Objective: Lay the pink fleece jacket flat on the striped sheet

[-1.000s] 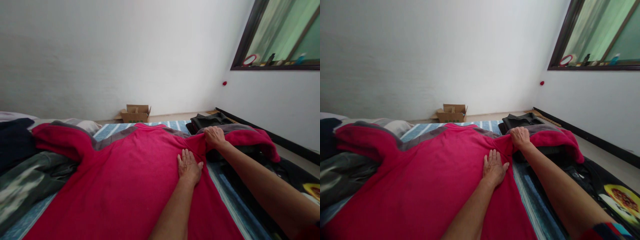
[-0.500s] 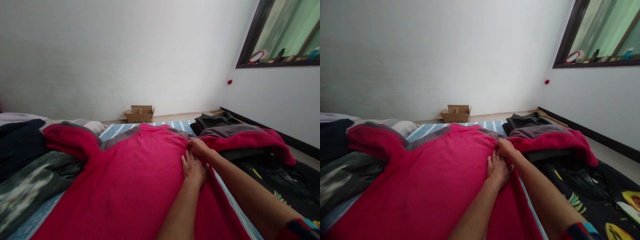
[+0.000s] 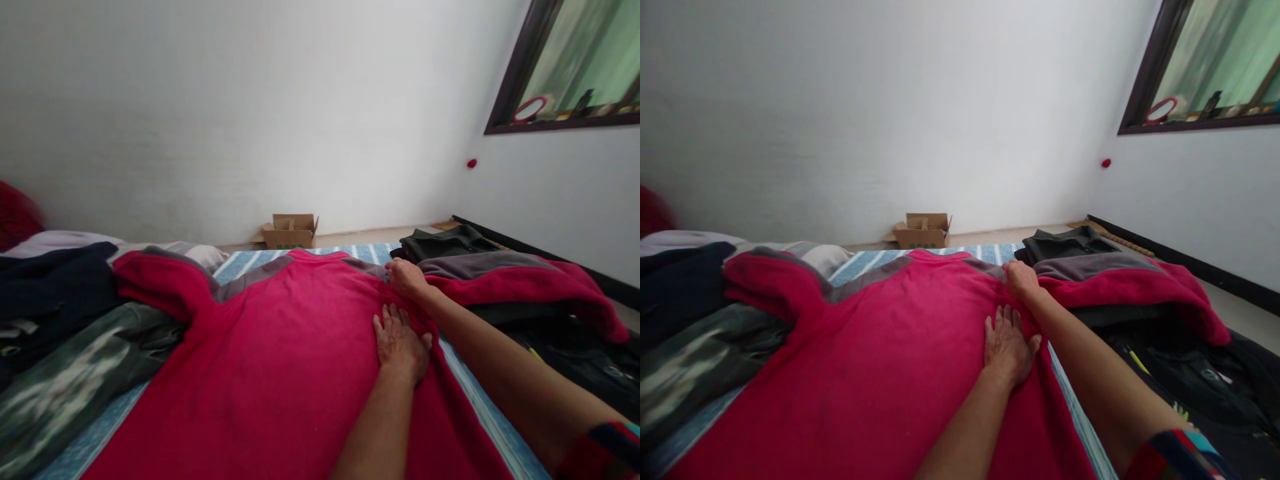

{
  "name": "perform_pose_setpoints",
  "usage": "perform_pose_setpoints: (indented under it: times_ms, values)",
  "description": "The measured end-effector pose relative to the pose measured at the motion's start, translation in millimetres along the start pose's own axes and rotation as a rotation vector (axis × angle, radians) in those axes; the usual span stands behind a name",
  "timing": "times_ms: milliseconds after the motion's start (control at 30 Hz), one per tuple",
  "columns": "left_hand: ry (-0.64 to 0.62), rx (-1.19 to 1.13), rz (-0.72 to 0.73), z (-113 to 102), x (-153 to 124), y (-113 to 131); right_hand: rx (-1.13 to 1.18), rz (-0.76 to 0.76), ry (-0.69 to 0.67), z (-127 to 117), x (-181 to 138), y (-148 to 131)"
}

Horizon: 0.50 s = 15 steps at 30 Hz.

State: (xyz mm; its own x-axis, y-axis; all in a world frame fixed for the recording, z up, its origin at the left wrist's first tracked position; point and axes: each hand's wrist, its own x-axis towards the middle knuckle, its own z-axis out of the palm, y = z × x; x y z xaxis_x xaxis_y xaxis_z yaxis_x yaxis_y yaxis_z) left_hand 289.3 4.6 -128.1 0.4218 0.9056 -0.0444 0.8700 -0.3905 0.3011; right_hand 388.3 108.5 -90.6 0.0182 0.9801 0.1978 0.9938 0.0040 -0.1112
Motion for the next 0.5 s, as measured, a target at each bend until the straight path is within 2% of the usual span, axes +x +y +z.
perform_pose_setpoints:
  times_ms: [233,367,500]
  values:
    - [0.023,-0.002,0.021,8.2,-1.0,-3.0,-0.016,0.178,-0.079,23.7,36.5,0.2]
    - [0.026,0.005,0.034,10.5,-1.9,-3.2,-0.044,0.226,-0.113,33.1,38.8,0.5]
    - [-0.013,-0.004,0.047,8.6,-2.2,-3.8,-0.094,0.225,-0.065,32.9,35.1,-2.3]
